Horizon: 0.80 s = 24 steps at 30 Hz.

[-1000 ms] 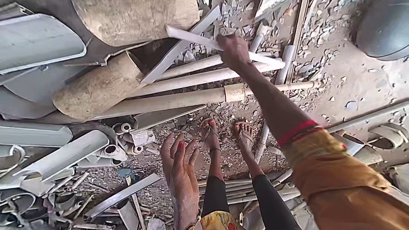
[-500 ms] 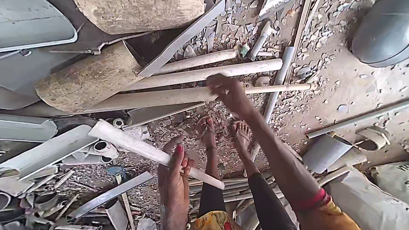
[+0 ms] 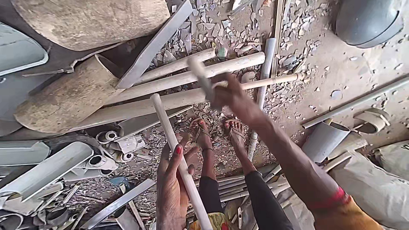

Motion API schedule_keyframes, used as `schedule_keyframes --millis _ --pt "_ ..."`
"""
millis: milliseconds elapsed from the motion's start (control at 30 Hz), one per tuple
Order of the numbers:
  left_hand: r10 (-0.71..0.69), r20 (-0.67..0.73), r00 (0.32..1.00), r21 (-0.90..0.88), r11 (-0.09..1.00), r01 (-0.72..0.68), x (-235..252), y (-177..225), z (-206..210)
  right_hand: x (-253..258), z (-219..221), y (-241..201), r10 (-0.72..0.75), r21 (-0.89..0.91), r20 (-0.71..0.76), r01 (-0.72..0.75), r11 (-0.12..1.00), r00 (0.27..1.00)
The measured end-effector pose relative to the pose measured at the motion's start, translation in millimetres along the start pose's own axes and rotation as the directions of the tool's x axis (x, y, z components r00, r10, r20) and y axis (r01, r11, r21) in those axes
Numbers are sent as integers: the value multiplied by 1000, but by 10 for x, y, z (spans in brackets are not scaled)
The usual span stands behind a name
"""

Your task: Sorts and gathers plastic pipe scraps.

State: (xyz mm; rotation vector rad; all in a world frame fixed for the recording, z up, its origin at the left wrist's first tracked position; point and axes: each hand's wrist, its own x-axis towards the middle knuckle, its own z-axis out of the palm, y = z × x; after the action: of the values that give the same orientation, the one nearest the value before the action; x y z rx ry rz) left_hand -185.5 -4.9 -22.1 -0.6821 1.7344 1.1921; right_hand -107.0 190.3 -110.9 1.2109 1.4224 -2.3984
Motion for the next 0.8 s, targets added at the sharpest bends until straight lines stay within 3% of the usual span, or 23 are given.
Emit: schedule_keyframes --millis 67,100,133,200,267,300,367,467,567,633,667,733,800 --pt "50 5 999 -11 999 -50 -7 -44 41 -422 120 24 -48 -14 383 58 998 923" --pt "81 -19 997 -60 995 -82 -15 -58 72 -517 106 57 -65 -66 456 106 992 888" --pt "95 -87 992 -94 990 -103 -14 -64 124 -553 47 125 -70 -143 412 140 980 909" --pt "111 -147 983 -118 985 -129 2 -65 161 -437 -199 337 -51 -423 63 73 903 997" --pt "139 -116 984 -152 976 -156 19 -44 145 -67 -594 715 -66 -738 -278 -168 654 958" --pt "146 -102 984 -169 972 -162 24 -26 149 122 -790 906 -70 -819 -356 -276 503 932" --pt "133 -105 986 -191 970 -151 39 20 172 382 -1043 1174 -76 -871 -391 -342 352 917" --pt "102 -172 980 -180 975 -133 56 11 186 415 -1150 1308 -149 -944 -236 -190 269 960" --pt "82 -200 976 -188 975 -120 80 -41 222 435 -1269 1254 -124 -953 -101 -60 298 987" --pt "56 -203 977 -188 977 -95 98 -53 257 521 -1277 1205 -124 -888 -129 -59 456 984" --pt "45 -208 977 -182 980 -84 100 -46 269 571 -1248 1178 -143 -830 -214 -103 548 966" --pt "45 -217 975 -162 983 -81 115 -6 296 684 -1171 978 -71 -670 -502 -336 662 862" --pt "87 -223 971 -120 986 -116 123 47 321 832 -1119 793 123 -524 -656 -567 636 745"
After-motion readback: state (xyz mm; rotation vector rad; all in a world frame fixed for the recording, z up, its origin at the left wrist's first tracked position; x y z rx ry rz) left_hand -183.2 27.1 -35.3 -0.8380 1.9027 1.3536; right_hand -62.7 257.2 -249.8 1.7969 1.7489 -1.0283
